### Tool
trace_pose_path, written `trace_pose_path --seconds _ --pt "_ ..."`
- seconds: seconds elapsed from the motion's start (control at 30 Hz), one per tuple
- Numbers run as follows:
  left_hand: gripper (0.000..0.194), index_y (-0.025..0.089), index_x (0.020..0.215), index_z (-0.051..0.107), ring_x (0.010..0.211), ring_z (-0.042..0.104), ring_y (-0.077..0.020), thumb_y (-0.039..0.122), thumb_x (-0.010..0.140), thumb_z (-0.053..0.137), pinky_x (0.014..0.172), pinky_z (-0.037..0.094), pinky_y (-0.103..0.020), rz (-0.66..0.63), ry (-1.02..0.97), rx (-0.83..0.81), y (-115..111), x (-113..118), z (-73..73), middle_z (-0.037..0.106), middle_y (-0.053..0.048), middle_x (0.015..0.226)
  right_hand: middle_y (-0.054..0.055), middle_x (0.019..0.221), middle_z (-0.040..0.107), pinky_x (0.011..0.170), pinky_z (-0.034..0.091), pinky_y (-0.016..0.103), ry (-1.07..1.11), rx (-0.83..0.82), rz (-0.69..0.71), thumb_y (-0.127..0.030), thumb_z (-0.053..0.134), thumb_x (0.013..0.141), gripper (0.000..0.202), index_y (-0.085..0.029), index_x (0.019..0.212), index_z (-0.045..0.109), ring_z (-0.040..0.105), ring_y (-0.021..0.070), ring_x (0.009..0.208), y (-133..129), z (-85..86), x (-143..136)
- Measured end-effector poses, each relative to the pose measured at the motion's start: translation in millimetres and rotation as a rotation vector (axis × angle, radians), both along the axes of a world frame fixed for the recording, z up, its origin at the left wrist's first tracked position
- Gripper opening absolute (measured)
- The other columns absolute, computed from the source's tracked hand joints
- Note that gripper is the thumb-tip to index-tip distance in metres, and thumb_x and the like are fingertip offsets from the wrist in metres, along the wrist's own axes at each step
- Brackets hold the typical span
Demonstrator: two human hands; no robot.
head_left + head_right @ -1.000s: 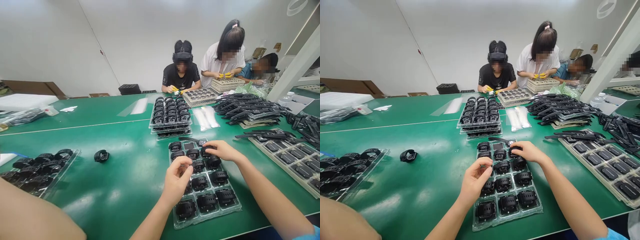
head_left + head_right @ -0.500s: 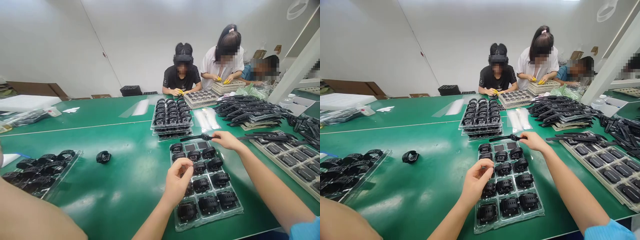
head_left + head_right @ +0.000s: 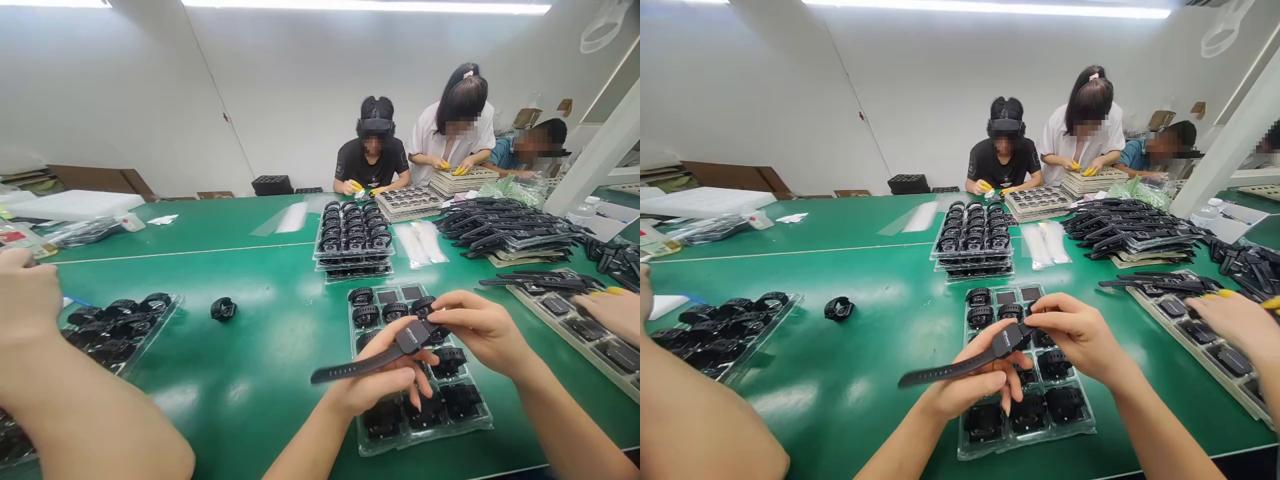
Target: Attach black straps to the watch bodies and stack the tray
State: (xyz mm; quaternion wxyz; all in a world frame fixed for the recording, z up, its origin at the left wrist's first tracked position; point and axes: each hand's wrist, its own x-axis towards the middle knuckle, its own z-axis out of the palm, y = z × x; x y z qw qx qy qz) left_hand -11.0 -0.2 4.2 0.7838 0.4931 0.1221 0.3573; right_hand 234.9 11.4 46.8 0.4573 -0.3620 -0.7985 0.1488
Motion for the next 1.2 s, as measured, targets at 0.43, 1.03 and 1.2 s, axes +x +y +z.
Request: trace_pose_path --seconds 0.43,1.03,1.2 --pt "0.044 0.02 0.116 0.059 0.058 0.06 -0.0125 0.041 0.084 0.081 0.068 0.05 -0.029 0.124 -0.018 -0.086 -5 7 0.4 0.061 0.005 0.063 0.007 0.11 0.071 0.08 0.061 0.032 -0.076 -0.211 0.072 -0.017 0.061 0.095 0.028 -0.029 0.115 0.076 0.071 0.0213 0.094 2 20.2 -46" --pt "0.023 0.028 0.097 0.054 0.074 0.052 -0.0116 0.037 0.09 0.075 0.075 0.043 -0.027 0.489 -0.467 -0.27 -7 8 19.2 0.053 0.004 0.078 -0.004 0.059 0.054 0.042 0.036 0.02 0.651 -1.155 0.187 -0.076 0.068 0.078 0.062 -0.019 0.101 0.067 0.043 0.0074 0.043 -101 -92.9 -122" --pt "0.023 0.026 0.1 0.058 0.087 0.061 -0.0168 0.039 0.091 0.074 0.088 0.046 -0.035 0.556 -0.22 -0.046 -5 3 18.5 0.063 0.001 0.087 -0.002 0.077 0.063 0.041 0.041 0.021 1.047 -0.906 -0.238 -0.057 0.08 0.081 0.058 -0.028 0.128 0.061 0.051 0.0099 0.049 -89 -56.1 -98"
